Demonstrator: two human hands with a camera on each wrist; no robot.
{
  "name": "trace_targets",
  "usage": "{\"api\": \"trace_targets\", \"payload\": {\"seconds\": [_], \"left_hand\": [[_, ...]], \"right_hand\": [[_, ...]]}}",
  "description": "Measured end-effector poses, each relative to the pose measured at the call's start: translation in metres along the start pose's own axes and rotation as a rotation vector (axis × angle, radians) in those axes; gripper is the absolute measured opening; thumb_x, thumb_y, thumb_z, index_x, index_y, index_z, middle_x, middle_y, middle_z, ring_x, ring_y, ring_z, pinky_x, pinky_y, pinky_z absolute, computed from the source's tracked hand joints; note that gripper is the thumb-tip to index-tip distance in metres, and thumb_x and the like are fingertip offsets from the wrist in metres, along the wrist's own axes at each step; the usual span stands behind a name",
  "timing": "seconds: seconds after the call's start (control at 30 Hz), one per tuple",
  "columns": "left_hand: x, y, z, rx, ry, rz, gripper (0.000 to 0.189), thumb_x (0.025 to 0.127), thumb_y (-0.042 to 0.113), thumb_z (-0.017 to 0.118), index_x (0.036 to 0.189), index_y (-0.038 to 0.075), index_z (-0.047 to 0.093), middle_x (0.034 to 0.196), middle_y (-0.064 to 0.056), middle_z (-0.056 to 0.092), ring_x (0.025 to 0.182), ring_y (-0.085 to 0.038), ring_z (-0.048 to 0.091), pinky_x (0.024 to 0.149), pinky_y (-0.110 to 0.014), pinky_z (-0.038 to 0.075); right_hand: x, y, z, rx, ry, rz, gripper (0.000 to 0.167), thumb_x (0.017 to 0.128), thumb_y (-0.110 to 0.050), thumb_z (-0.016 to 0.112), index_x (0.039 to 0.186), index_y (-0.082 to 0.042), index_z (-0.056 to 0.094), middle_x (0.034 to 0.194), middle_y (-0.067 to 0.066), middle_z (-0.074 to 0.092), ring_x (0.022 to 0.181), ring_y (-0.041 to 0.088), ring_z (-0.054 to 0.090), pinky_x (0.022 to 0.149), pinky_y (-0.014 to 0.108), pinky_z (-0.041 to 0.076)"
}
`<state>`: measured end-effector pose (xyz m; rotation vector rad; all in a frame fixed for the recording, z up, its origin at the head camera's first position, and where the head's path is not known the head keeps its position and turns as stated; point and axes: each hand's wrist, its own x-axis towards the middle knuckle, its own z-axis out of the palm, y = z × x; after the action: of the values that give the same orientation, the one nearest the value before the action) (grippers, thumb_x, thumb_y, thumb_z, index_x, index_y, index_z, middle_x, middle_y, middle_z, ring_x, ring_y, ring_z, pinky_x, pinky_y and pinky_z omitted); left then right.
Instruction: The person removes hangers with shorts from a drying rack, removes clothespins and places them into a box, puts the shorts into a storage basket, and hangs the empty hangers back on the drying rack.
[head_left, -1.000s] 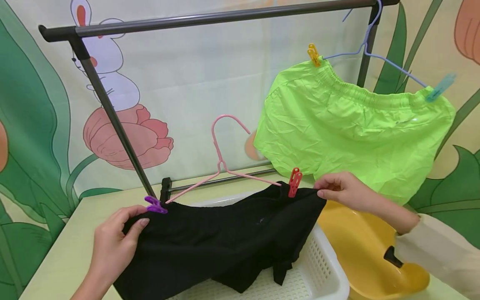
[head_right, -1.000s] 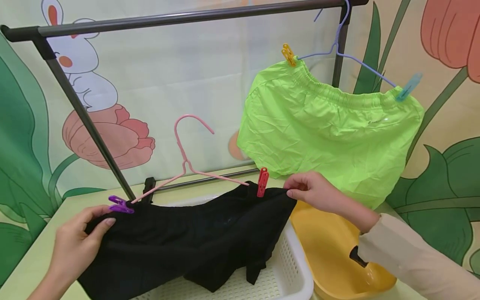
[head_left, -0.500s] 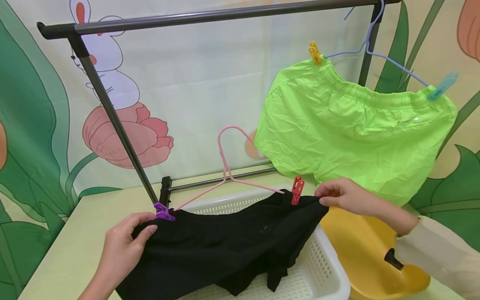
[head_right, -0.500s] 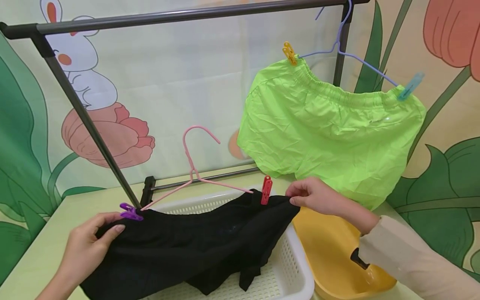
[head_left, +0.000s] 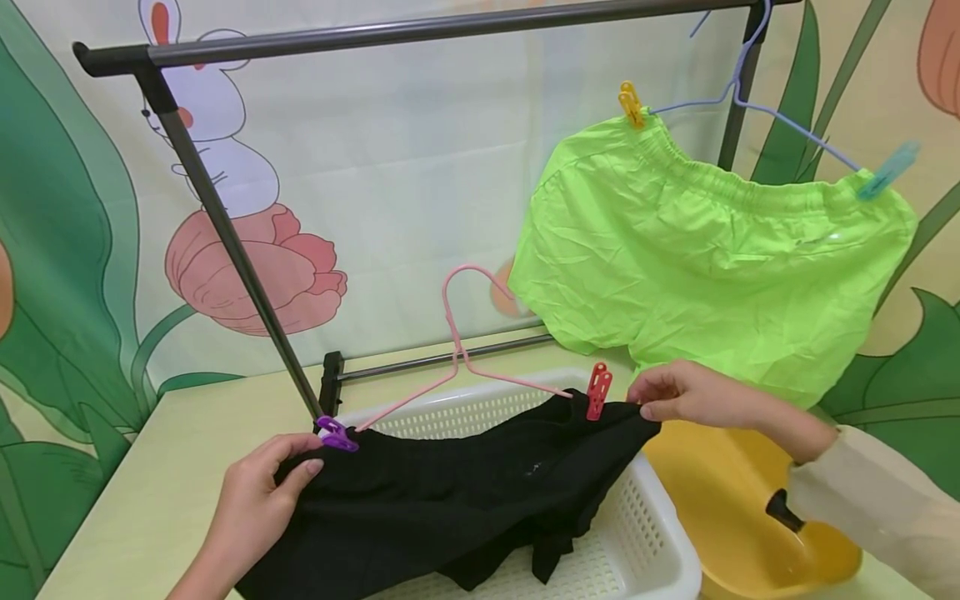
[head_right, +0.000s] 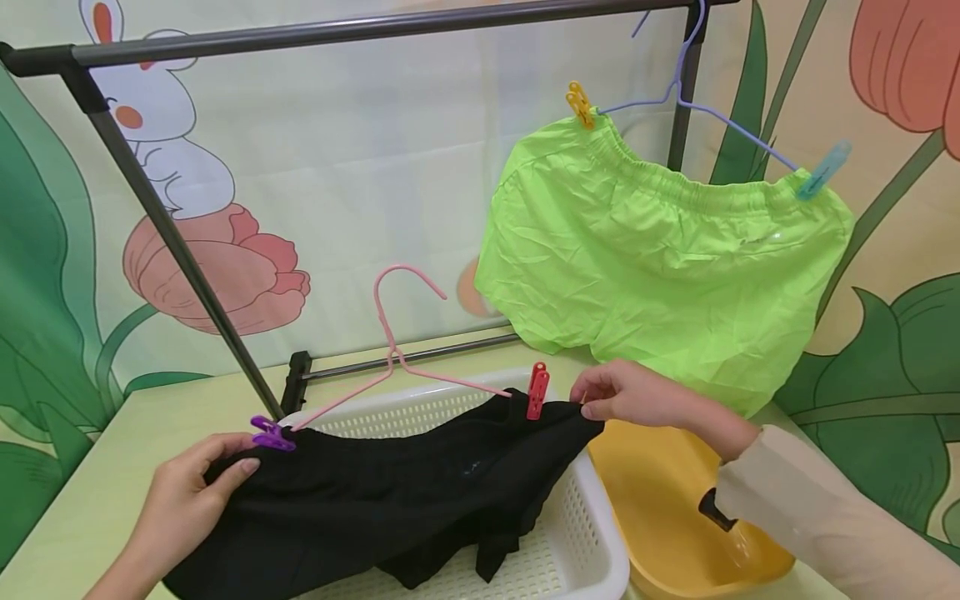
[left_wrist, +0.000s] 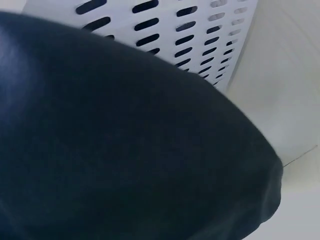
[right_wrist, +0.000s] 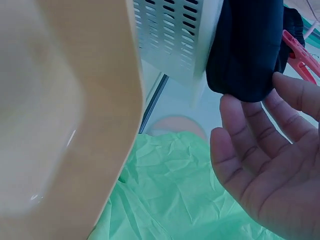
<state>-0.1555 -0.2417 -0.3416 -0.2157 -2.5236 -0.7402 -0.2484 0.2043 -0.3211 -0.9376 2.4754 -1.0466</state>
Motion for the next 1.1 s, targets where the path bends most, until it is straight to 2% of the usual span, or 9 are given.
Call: {"api": "trace_targets", "payload": {"seconds": [0.1, 0.27, 0.47, 0.57, 0.7, 0.87, 1.1], "left_hand": [[-0.001, -0.002, 0.001, 0.002, -0.003, 0.005, 0.015, 0.078, 0.002, 0.064, 0.092, 0.007, 0.065, 0.091, -0.004, 0.066, 0.085, -0.020, 0.060, 0.073, -0.004, 0.037], [-0.001, -0.004, 0.003, 0.003, -0.019, 0.002, 0.016, 0.078, 0.002, 0.064, 0.093, 0.007, 0.065, 0.092, -0.005, 0.066, 0.086, -0.021, 0.061, 0.074, -0.015, 0.044], [0.000, -0.007, 0.004, 0.008, -0.001, 0.039, 0.017, 0.076, 0.000, 0.065, 0.092, 0.006, 0.066, 0.089, -0.004, 0.067, 0.084, -0.020, 0.060, 0.074, -0.001, 0.035], [0.003, -0.008, 0.004, 0.006, 0.014, 0.071, 0.018, 0.074, -0.001, 0.066, 0.091, 0.005, 0.066, 0.088, -0.003, 0.067, 0.081, -0.019, 0.060, 0.074, 0.002, 0.032], [0.008, -0.009, 0.003, -0.004, 0.032, 0.108, 0.019, 0.072, -0.003, 0.067, 0.089, 0.005, 0.067, 0.085, -0.003, 0.067, 0.078, -0.016, 0.060, 0.073, 0.002, 0.032], [0.012, -0.008, 0.001, -0.003, 0.053, 0.150, 0.020, 0.071, -0.004, 0.068, 0.089, 0.005, 0.066, 0.083, -0.002, 0.066, 0.076, -0.012, 0.059, 0.072, 0.000, 0.034], [0.014, -0.008, -0.001, 0.011, 0.060, 0.167, 0.020, 0.071, -0.003, 0.068, 0.089, 0.006, 0.067, 0.083, -0.001, 0.066, 0.077, -0.011, 0.059, 0.072, 0.000, 0.034]], "right_hand": [[0.001, -0.002, -0.001, 0.010, -0.016, 0.003, 0.022, 0.087, -0.012, 0.054, 0.103, 0.002, 0.057, 0.091, 0.009, 0.061, 0.074, 0.006, 0.053, 0.068, 0.024, 0.047], [0.002, -0.007, -0.004, 0.038, -0.023, -0.007, 0.036, 0.087, -0.017, 0.055, 0.117, 0.002, 0.049, 0.101, 0.013, 0.059, 0.083, 0.012, 0.057, 0.072, 0.026, 0.049], [0.007, -0.016, -0.007, 0.125, -0.008, 0.034, 0.044, 0.088, -0.023, 0.053, 0.128, -0.009, 0.041, 0.112, 0.014, 0.055, 0.098, 0.024, 0.054, 0.079, 0.031, 0.047], [0.010, -0.020, -0.008, 0.174, -0.002, 0.048, 0.043, 0.088, -0.025, 0.053, 0.128, -0.011, 0.041, 0.114, 0.014, 0.055, 0.102, 0.029, 0.053, 0.084, 0.035, 0.045], [0.015, -0.023, -0.008, 0.200, 0.000, 0.056, 0.043, 0.088, -0.025, 0.052, 0.127, -0.008, 0.042, 0.113, 0.012, 0.055, 0.102, 0.033, 0.052, 0.083, 0.037, 0.045], [0.021, -0.024, -0.005, 0.189, 0.034, 0.067, 0.040, 0.088, -0.026, 0.053, 0.122, -0.006, 0.045, 0.111, 0.012, 0.056, 0.095, 0.029, 0.055, 0.078, 0.034, 0.046], [0.025, -0.025, -0.001, 0.230, 0.094, 0.052, 0.027, 0.086, -0.022, 0.056, 0.104, -0.002, 0.055, 0.091, 0.005, 0.059, 0.085, 0.030, 0.053, 0.070, 0.030, 0.047]]}}
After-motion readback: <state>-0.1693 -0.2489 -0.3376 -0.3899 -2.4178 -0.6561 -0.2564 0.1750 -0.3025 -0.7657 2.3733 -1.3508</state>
